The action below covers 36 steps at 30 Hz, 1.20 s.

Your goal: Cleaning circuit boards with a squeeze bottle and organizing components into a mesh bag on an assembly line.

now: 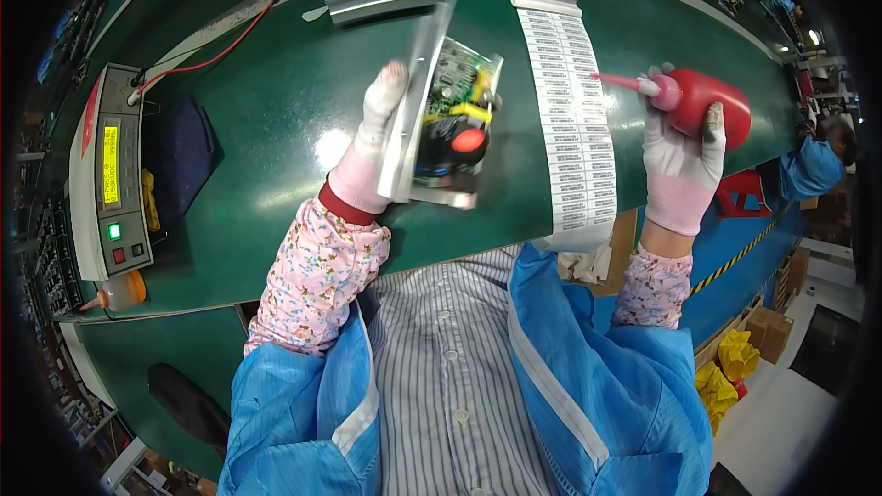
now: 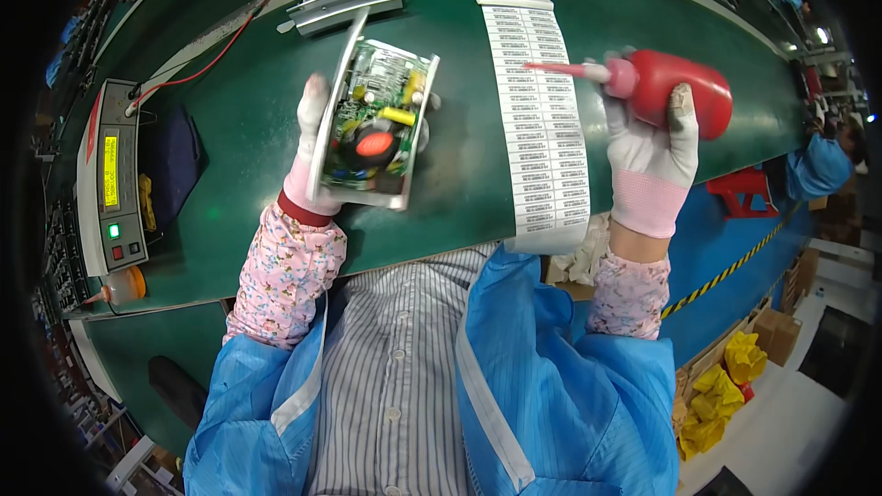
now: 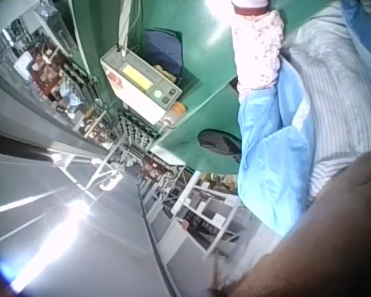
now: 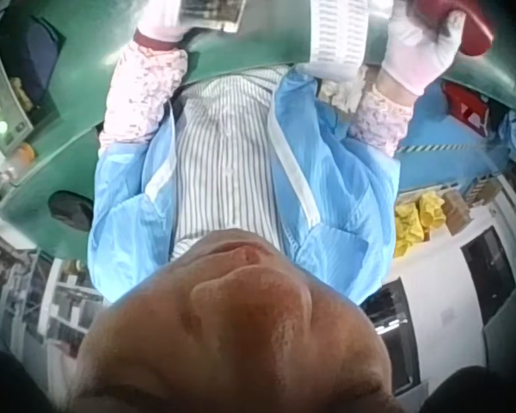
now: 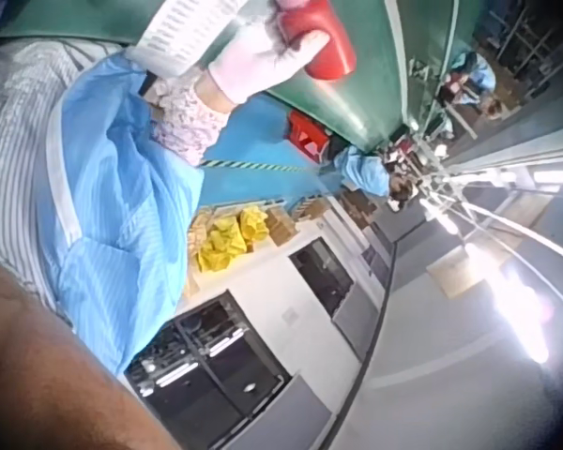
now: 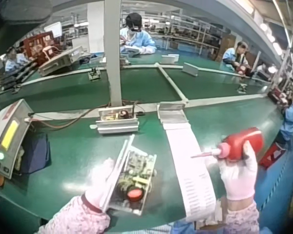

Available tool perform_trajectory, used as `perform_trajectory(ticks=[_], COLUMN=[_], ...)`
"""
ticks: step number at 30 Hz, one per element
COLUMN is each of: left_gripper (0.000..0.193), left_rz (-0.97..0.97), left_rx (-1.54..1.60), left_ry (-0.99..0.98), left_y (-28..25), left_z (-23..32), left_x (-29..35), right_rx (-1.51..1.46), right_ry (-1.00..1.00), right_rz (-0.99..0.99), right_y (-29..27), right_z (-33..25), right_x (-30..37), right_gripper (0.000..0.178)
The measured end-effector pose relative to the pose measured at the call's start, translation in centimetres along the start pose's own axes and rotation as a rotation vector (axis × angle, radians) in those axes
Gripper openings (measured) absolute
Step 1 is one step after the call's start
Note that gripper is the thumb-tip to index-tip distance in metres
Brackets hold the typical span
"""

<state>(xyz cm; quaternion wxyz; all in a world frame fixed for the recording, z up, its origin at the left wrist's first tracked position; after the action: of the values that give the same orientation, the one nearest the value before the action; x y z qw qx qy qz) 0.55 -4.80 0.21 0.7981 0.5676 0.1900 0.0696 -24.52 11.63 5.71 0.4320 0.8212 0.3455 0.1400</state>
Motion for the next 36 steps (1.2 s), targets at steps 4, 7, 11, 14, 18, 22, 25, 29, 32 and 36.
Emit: perform_trajectory(ticks=[4,7,11,14,18,22,25,29,32,36], left_gripper=[0.092,0.091,0.089,0.087,0.076,0.063,0.054,0.045,0.061,0.07], left_rz=[-0.063,0.071,0.224,0.267,0.284,0.294,0.299,0.235,0.165,0.142], left_rx=[0.15,0.054,-0.105,-0.271,-0.363,-0.344,-0.294,-0.254,-0.266,-0.291], left_ry=[-0.13,-0.136,-0.149,-0.198,-0.284,-0.289,-0.265,-0.253,-0.259,-0.256], left_y=[-3.1,-2.7,-2.5,-2.8,-3.8,-3.2,-2.9,-4.8,-5.4,-4.3], left_z=[-0.3,-0.5,-0.4,-0.4,-1.2,-1.4,-1.4,-1.7,-1.3,-1.1], left_x=[0.3,0.4,0.8,0.8,0.9,1.3,1.5,1.5,1.8,2.0], right_rx=[0.359,0.513,0.681,0.742,0.854,0.904,0.918,0.889,0.906,0.921], right_ry=[0.127,0.097,0.075,0.087,0.091,0.077,0.065,0.036,0.033,0.018], right_rz=[-0.371,-0.38,-0.408,-0.432,-0.504,-0.503,-0.479,-0.446,-0.473,-0.457], right_y=[5.2,4.5,4.7,5.6,6.4,6.7,6.7,6.7,6.7,6.3], right_z=[2.6,2.3,2.5,2.8,2.8,2.4,2.1,1.8,1.8,1.7], right_x=[0.9,0.3,0.2,0.4,0.8,0.8,0.7,0.5,0.3,-0.5], right_gripper=[0.062,0.064,0.066,0.067,0.066,0.065,0.065,0.065,0.063,0.054])
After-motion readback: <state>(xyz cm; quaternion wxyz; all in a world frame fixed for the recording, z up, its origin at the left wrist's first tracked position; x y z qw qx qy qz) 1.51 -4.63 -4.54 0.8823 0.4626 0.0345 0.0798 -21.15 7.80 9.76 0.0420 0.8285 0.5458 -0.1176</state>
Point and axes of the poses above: each hand's wrist, its own x-axis away from the middle knuckle, its own y-axis out of the palm, z = x × y, the point moved 7 cm from there along -x, towards the middle knuckle, and after that the axes turned 9 degrees about -z, right-handed, at the moved point
